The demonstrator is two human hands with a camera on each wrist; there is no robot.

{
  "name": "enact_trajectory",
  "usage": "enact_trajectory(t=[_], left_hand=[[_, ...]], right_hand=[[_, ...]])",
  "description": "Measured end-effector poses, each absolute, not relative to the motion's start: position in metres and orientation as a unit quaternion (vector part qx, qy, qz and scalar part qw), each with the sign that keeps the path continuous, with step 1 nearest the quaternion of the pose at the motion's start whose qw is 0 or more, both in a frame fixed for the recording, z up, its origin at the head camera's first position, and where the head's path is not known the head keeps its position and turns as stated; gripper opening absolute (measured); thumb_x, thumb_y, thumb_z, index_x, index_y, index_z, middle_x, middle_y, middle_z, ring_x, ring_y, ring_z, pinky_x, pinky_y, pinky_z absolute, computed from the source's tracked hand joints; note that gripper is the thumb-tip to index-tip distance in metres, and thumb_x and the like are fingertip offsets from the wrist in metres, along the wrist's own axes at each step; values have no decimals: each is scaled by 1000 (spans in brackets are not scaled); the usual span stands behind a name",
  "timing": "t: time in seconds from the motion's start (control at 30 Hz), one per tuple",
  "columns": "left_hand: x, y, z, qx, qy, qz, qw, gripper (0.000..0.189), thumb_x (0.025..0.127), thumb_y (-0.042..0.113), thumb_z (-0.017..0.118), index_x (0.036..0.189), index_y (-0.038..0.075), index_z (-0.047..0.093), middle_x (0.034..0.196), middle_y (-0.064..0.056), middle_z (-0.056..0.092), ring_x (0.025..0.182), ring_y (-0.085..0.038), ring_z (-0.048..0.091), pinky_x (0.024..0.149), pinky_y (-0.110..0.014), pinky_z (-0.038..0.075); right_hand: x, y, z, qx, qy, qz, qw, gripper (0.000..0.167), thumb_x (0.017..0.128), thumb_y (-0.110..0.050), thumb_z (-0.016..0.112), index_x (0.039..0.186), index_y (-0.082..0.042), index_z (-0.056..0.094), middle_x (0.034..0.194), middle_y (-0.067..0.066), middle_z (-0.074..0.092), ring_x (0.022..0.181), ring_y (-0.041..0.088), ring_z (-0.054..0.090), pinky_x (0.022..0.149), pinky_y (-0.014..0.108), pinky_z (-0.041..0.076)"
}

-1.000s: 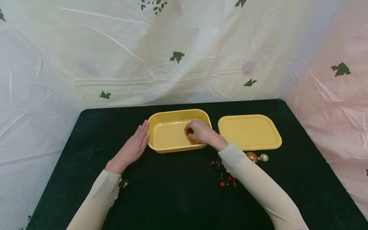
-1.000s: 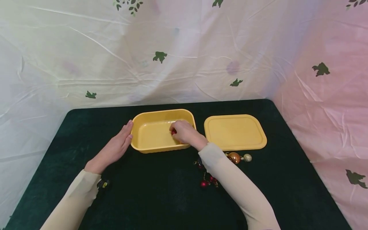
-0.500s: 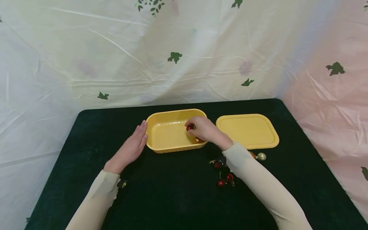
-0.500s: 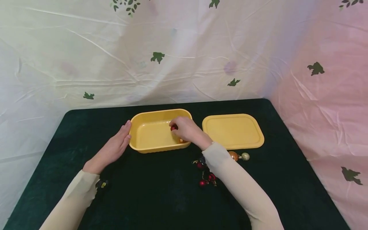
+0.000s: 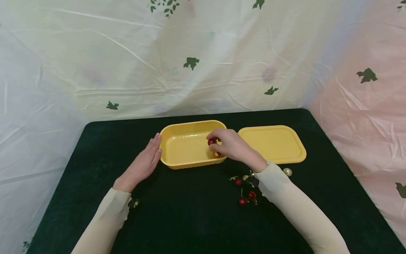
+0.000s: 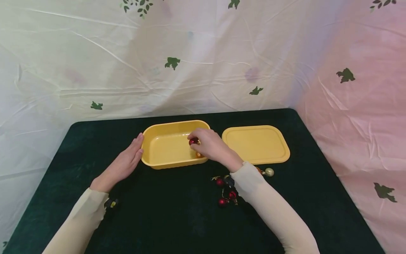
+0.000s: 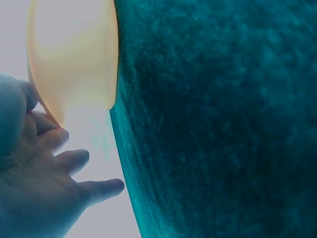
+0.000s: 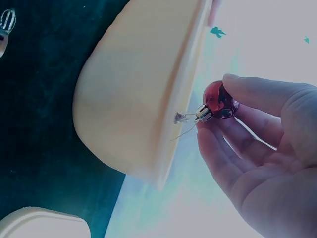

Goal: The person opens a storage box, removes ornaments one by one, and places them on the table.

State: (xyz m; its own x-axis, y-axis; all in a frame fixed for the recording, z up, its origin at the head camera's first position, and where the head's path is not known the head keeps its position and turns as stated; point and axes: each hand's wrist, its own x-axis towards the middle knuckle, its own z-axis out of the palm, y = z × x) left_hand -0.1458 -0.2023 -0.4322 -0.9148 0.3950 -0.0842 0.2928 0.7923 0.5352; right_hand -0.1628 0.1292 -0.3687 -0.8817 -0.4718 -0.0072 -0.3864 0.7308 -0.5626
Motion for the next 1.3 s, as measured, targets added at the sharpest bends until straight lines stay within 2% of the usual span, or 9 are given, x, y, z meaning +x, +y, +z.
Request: enact_trajectory(t=[0.8,1.03,1.3], left_hand=[[-141,-200,-433,175,942,269,98,66,114,34,36,167,14,1,174,-7,2,159,-34,9,125,-57,17],[-142,-199,-433,174,943,268,97,65,114,34,35,167,14,2,174,-8,2,159,-33,9,125,-57,17],[-144,-197,-432,174,942,271,95,66,114,32,37,167,12,3,174,-8,3,159,-33,9,125,-56,17]], right_hand=[[-103,183,-353,-221,920,-324,9,32,94,-17,79,125,-10,73,113,1,72,104,20,67,92,46,57],[-87,210,-359,-212,923,-321,7,31,95,-19,78,125,-16,71,117,-3,71,109,18,66,94,48,57],[-78,234,-366,-203,925,-321,16,29,96,-19,77,125,-15,71,117,-2,72,109,18,67,94,51,57]])
